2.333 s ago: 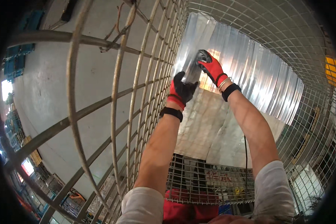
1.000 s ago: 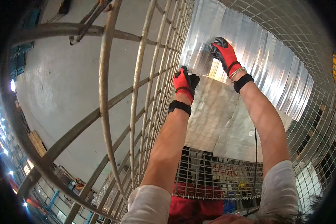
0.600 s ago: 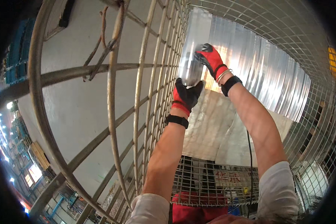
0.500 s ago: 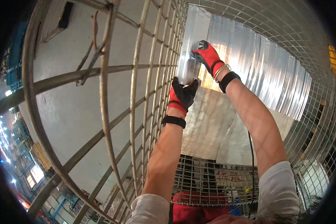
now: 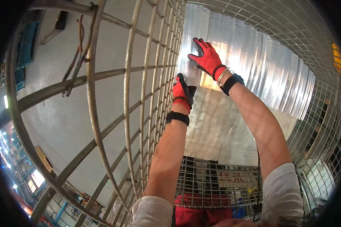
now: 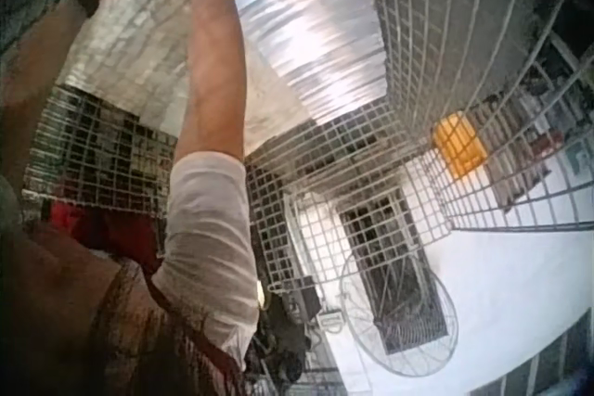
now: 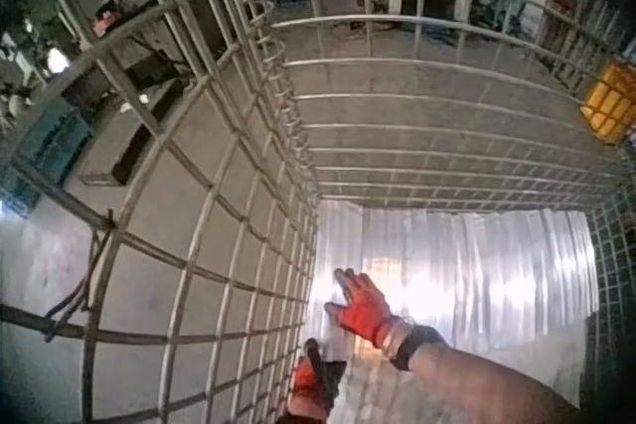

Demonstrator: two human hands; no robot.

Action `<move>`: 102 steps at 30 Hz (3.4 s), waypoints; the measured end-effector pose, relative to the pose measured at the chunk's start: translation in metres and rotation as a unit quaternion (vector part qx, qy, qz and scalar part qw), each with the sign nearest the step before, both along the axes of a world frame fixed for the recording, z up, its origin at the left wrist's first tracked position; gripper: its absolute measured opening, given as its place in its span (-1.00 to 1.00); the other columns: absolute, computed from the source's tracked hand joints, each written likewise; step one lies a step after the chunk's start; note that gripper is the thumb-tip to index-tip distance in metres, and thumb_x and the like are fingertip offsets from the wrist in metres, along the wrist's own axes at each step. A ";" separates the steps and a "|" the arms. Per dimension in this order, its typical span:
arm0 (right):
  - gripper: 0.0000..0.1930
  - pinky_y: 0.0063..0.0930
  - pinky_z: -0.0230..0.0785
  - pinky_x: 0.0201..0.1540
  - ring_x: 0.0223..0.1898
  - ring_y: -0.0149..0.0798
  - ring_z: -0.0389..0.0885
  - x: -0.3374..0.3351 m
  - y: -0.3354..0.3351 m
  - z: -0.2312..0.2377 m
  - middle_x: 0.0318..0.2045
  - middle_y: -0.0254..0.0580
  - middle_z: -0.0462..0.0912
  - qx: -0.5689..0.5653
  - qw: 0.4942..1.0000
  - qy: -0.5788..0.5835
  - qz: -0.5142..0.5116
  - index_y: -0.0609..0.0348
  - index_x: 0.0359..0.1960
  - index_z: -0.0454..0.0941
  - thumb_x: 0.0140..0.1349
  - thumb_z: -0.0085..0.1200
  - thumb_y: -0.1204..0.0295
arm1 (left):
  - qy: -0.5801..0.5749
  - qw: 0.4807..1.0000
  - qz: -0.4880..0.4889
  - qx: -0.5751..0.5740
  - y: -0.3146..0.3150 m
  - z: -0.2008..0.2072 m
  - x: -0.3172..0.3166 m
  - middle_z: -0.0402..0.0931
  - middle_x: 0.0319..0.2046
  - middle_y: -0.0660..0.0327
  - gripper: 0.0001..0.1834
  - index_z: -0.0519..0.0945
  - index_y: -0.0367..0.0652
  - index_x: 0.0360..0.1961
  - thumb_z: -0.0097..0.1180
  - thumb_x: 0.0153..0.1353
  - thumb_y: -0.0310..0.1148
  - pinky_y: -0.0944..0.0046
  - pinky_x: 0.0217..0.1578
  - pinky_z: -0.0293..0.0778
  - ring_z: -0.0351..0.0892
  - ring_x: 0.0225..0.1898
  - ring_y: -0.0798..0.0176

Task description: Operating a metal press to bend steel strips and then organizing the finished parts into a wire storage cage.

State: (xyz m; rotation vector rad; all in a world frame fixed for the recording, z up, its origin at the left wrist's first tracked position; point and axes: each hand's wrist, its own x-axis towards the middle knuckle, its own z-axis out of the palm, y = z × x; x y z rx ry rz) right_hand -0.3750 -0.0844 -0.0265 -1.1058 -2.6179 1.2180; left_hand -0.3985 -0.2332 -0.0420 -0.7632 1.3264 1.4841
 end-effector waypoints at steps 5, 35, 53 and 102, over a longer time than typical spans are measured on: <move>-0.29 -0.21 -0.09 0.19 0.21 -0.02 -0.01 0.019 0.007 -0.005 0.19 -0.19 0.09 -0.001 0.999 0.033 0.024 -0.15 0.16 0.11 -0.09 0.01 0.02 | -0.003 0.997 0.049 0.062 -0.007 -0.008 0.003 0.32 -0.04 0.12 -0.44 0.29 0.09 -0.02 -0.31 0.09 0.20 0.07 -0.14 0.34 0.35 -0.09 0.06; -0.33 -0.12 -0.16 0.19 0.21 -0.06 -0.02 0.039 -0.020 0.000 0.16 -0.27 0.14 0.125 0.987 0.008 0.103 -0.11 0.15 0.10 -0.05 0.02 0.13 | -0.064 0.984 0.111 0.121 -0.022 0.031 0.023 -0.03 0.11 0.15 -0.51 0.23 0.22 0.00 0.04 0.02 -0.09 0.02 -0.01 0.24 0.14 0.06 -0.02; -0.33 -0.15 -0.17 0.18 0.18 -0.07 0.04 0.040 -0.015 0.005 0.11 -0.16 0.20 0.123 0.992 -0.007 -0.003 0.01 0.14 0.09 -0.03 -0.04 0.09 | -0.145 0.953 0.117 0.237 -0.005 0.037 -0.009 0.38 -0.12 0.14 -0.49 0.34 -0.11 -0.07 0.01 0.00 -0.04 0.07 -0.07 0.29 0.36 -0.13 0.04; -0.54 -0.30 0.27 -0.15 -0.21 -0.09 0.41 0.105 -0.075 0.036 -0.28 -0.06 0.44 -0.100 0.971 0.097 -0.195 0.14 -0.11 0.39 -0.08 0.08 0.23 | -0.116 0.979 0.169 0.003 -0.058 0.040 0.080 0.16 -0.18 0.04 -0.22 0.08 -0.26 -0.05 0.19 -0.21 -0.10 0.01 -0.14 0.38 0.31 -0.21 -0.03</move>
